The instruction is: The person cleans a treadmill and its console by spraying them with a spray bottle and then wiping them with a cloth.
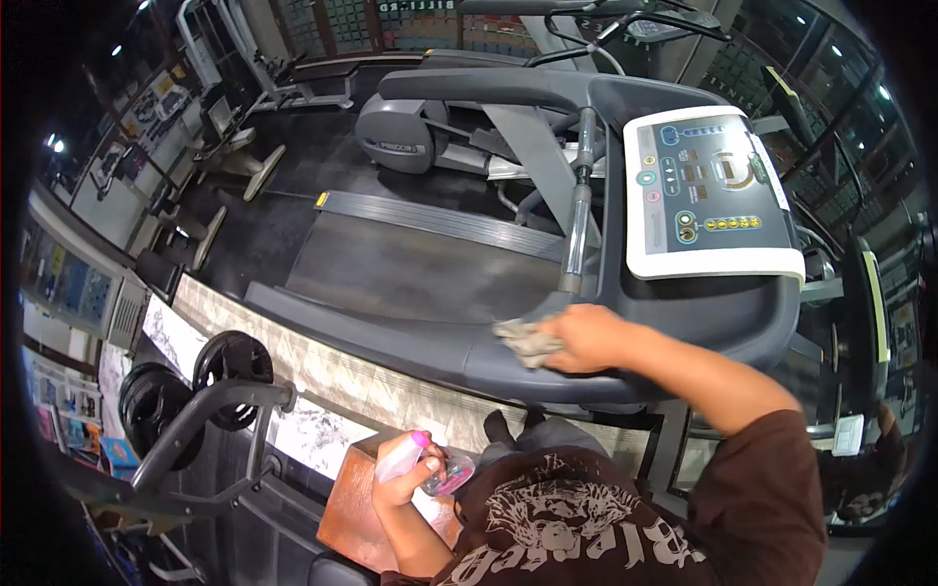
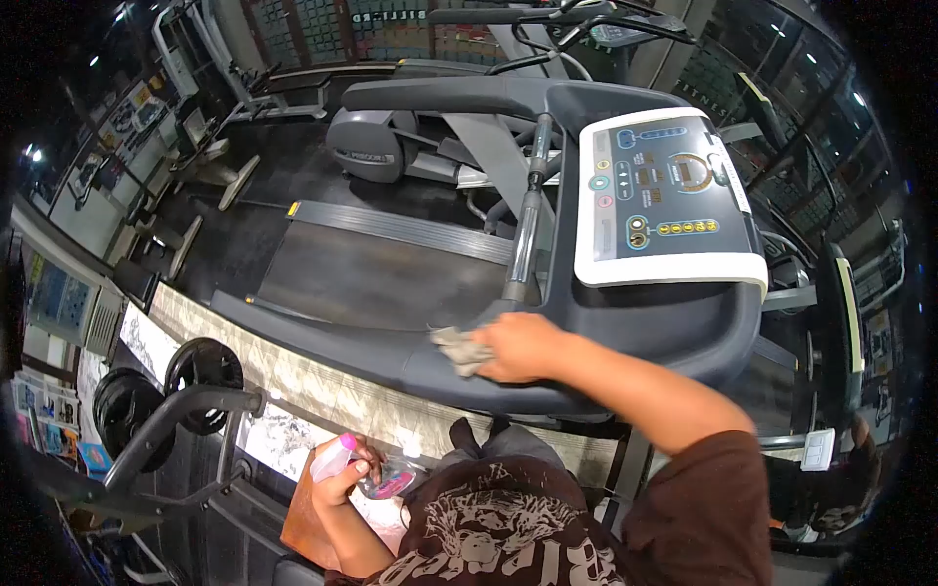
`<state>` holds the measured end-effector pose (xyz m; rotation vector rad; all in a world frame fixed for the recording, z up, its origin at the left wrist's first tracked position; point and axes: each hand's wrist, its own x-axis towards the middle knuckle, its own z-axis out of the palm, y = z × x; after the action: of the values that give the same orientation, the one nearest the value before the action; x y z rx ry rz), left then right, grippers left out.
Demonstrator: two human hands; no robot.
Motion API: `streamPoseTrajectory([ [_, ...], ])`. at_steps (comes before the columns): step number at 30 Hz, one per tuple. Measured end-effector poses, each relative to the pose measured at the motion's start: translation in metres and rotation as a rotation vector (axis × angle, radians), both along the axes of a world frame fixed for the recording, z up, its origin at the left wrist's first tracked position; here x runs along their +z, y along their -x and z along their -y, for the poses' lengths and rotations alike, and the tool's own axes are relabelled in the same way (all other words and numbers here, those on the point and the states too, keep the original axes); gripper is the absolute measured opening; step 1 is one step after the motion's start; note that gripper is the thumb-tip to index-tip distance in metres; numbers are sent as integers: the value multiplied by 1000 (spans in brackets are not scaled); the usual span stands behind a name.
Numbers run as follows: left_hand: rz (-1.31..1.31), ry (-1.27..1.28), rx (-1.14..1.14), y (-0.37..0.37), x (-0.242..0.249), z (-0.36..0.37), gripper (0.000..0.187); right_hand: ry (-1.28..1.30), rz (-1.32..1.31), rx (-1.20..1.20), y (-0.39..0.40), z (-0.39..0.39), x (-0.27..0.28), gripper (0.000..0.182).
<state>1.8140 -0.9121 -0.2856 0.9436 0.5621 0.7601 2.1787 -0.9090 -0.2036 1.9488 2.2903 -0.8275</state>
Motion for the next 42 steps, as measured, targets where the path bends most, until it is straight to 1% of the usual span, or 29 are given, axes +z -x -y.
streamPoseTrajectory([
  [1,4,12,24,7,-2,4,17,98,46,-3,-7,6,26,39],
  [2,11,22,51,16,-5,9,17,114,84,43,-19,12,29,37],
  [5,14,63,129,37,-14,24,16,217,226,49,-17,5,57,35],
  [6,-5,79,154,43,-15,28,16,208,241,53,-9,-4,58,38],
  [8,-93,102,168,49,-15,29,15,19,242,-11,22,-19,44,44],
  [9,-165,115,160,50,-14,27,14,-203,113,-30,35,-21,17,50],
  [10,-234,130,155,50,-14,26,14,-320,11,-101,58,-26,3,48],
  [11,-301,76,125,50,-21,23,14,-281,14,-102,77,-29,-13,47],
  [13,-441,-27,64,49,-51,12,13,-383,16,-65,109,-25,-47,48],
  [15,-465,72,90,37,-63,7,13,-319,55,-68,117,-15,-40,48],
  [16,-480,71,85,37,-78,5,13,-291,76,-65,117,-12,-33,49],
  [19,-500,42,93,39,-119,8,12,-93,195,33,109,-4,-9,48],
  [22,-469,107,157,32,-140,19,10,-67,156,186,132,14,-9,49],
  [23,-455,130,172,29,-146,22,10,-87,64,255,137,26,-33,50],
  [24,-418,168,193,26,-145,23,9,-11,43,291,145,32,-49,50],
  [25,-439,171,217,24,-146,25,10,67,24,327,151,37,-66,49],
  [26,-462,176,242,22,-147,27,11,103,-47,277,146,40,-105,50],
  [28,-541,144,254,21,-148,34,14,187,-193,162,116,51,-210,51],
  [29,-557,137,221,22,-150,36,13,407,-263,-2,99,55,-250,49],
  [31,-593,119,153,25,-151,43,12,275,-84,-118,81,66,-286,56],
  [32,-598,110,165,26,-147,48,11,323,-40,-274,70,67,-304,62],
  [34,-638,120,200,29,-138,59,10,293,48,-500,49,81,-357,77],
  [36,-721,108,211,32,-133,67,8,280,6,-470,59,82,-357,77],
  [37,-711,127,223,33,-137,73,8,274,-18,-456,68,80,-357,77],
  [38,-700,144,235,34,-143,79,8,380,-6,-377,90,69,-321,77],
  [39,-687,158,248,35,-146,84,8,452,-7,-321,106,62,-298,73],
  [40,-707,56,292,32,-143,88,9,439,-8,-264,120,59,-288,66],
  [41,-672,85,307,31,-142,92,10,424,-7,-208,133,58,-283,59],
  [42,-636,112,322,29,-142,97,13,343,16,-114,141,59,-286,54],
])
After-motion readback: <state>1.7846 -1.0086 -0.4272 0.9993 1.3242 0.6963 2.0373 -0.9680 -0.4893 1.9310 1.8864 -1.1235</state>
